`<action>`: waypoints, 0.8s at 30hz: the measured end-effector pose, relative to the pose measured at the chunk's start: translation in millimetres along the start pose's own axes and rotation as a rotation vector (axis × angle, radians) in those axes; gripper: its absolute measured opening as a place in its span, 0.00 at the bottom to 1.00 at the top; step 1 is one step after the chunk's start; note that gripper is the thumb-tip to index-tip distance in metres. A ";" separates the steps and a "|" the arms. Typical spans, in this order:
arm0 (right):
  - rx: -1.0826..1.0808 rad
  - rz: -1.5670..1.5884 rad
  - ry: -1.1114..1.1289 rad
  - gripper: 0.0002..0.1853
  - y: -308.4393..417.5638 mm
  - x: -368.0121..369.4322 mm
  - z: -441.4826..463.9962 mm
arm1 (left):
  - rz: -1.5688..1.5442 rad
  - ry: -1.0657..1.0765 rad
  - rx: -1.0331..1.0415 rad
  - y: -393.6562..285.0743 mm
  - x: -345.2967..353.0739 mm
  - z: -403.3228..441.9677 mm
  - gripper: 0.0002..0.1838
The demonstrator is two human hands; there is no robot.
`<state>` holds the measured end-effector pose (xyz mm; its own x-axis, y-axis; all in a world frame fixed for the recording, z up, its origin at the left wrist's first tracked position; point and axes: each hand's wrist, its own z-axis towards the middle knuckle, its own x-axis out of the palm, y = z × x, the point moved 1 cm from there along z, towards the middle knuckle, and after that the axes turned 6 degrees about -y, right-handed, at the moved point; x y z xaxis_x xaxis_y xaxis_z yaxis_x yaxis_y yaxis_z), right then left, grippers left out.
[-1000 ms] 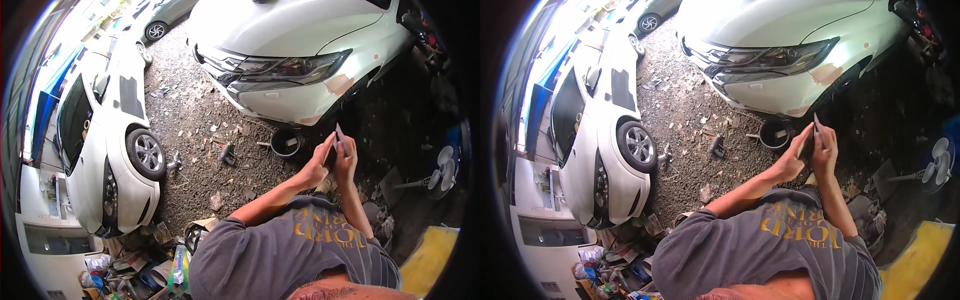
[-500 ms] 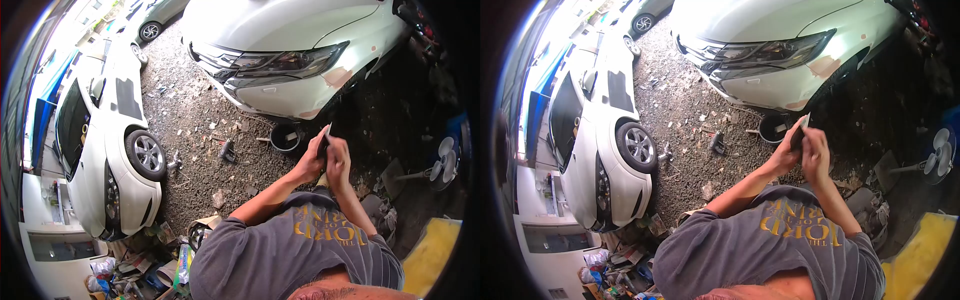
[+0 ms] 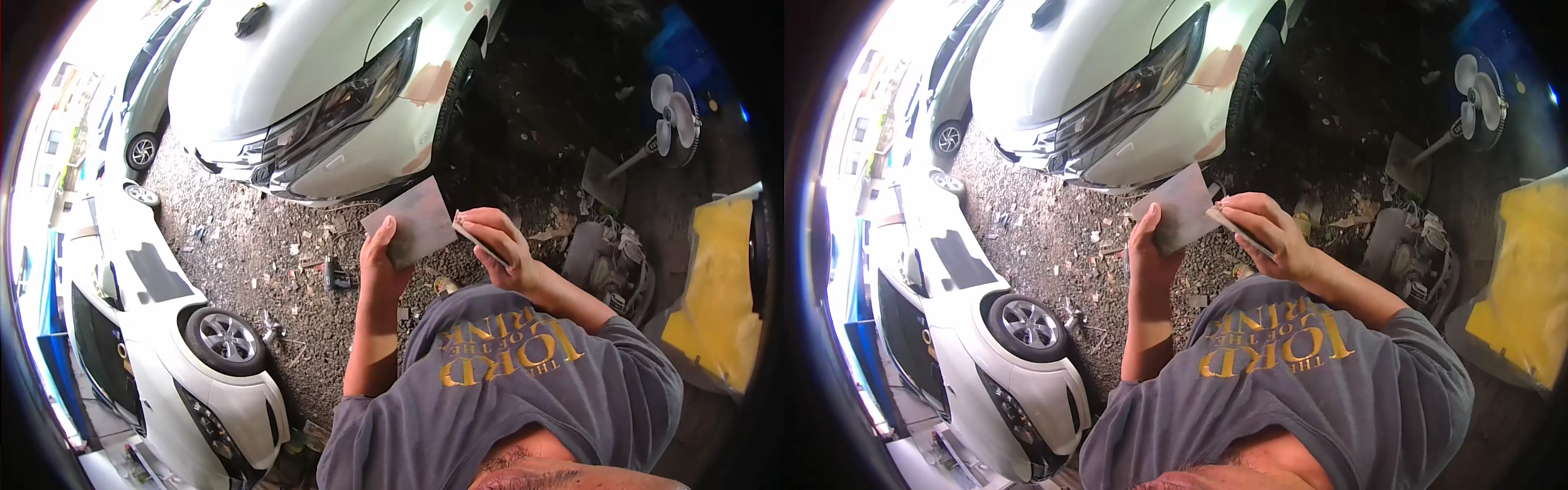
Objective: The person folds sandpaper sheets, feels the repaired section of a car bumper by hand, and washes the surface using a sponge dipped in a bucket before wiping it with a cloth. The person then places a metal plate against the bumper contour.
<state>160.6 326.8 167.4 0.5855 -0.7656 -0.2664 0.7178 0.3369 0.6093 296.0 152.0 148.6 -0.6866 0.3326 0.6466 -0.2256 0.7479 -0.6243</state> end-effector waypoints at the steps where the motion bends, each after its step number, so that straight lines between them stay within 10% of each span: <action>1: -0.023 -0.001 0.020 0.19 -2.0 -0.7 2.8 | 0.031 0.003 -0.012 -0.3 0.5 0.0 0.19; 7: 0.370 0.159 -0.057 0.13 -27.9 -6.2 17.7 | 0.085 -0.030 -0.018 5.5 6.7 -5.9 0.13; 14: 0.466 0.243 -0.100 0.16 -3.5 22.1 -6.8 | 0.753 0.138 0.839 63.0 13.9 25.4 0.28; 18: 0.583 0.200 -0.100 0.14 -8.9 13.0 13.2 | 0.730 0.434 0.482 56.9 24.9 18.1 0.43; 22: -0.096 0.031 0.155 0.13 19.7 13.5 20.2 | 0.629 0.511 0.413 57.1 28.6 20.9 0.48; 24: -0.051 -0.058 0.160 0.18 11.2 14.9 14.1 | 0.724 0.452 0.585 65.8 26.9 23.8 0.47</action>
<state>172.0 311.4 180.8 0.5919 -0.6892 -0.4178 0.7680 0.3250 0.5519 246.2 196.5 114.5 -0.4952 0.8667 0.0606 -0.2459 -0.0729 -0.9666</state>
